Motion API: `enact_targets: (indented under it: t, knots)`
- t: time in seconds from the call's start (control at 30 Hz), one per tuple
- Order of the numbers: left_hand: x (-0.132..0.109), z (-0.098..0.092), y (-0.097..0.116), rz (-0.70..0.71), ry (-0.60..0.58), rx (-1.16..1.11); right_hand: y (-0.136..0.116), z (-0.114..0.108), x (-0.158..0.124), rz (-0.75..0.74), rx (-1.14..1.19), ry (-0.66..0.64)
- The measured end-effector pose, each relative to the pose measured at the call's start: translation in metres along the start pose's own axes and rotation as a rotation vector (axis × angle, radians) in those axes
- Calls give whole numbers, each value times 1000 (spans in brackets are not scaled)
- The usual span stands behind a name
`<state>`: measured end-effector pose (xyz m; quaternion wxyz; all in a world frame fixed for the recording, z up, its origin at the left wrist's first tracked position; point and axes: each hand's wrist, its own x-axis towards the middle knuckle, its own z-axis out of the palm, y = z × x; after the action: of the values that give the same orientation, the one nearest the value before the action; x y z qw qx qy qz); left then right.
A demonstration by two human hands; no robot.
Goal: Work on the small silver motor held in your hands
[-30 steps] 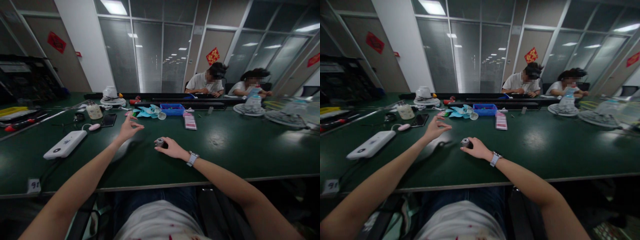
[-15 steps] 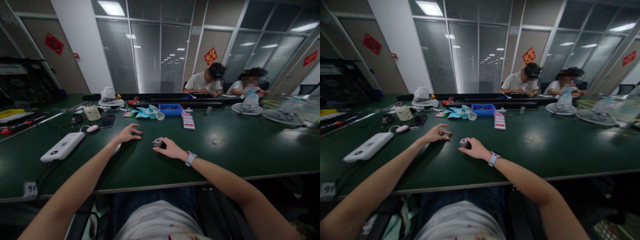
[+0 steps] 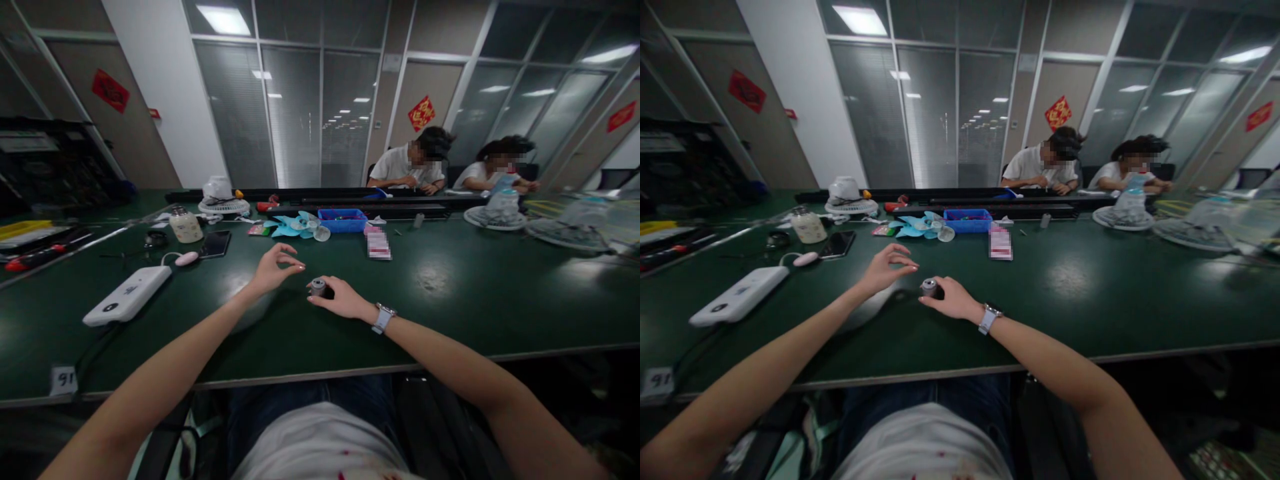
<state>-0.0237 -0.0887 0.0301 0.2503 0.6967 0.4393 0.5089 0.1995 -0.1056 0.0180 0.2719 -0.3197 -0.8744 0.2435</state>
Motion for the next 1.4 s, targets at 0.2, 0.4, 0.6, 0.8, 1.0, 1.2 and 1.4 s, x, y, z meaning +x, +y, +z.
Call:
enact_targets:
  t: [0.2,0.4,0.6,0.8,1.0,1.2,1.4]
  knots:
    - [-13,29,18,7,-75,-208,1,1,0,18,-25,2]
    - [-15,29,18,-3,-86,-195,3,1,1,25,-60,-2]
    - [-17,29,23,2,-77,-107,5,2,2,10,-57,-1]
    - [-19,31,25,43,-55,-98,10,4,2,-4,-62,13]
    - [-20,32,29,85,-68,3,10,6,3,-10,-55,18]
    - [-21,29,33,91,-117,49,8,5,3,-29,-30,27]
    - [-20,27,33,67,-165,33,6,3,2,-33,-25,16]
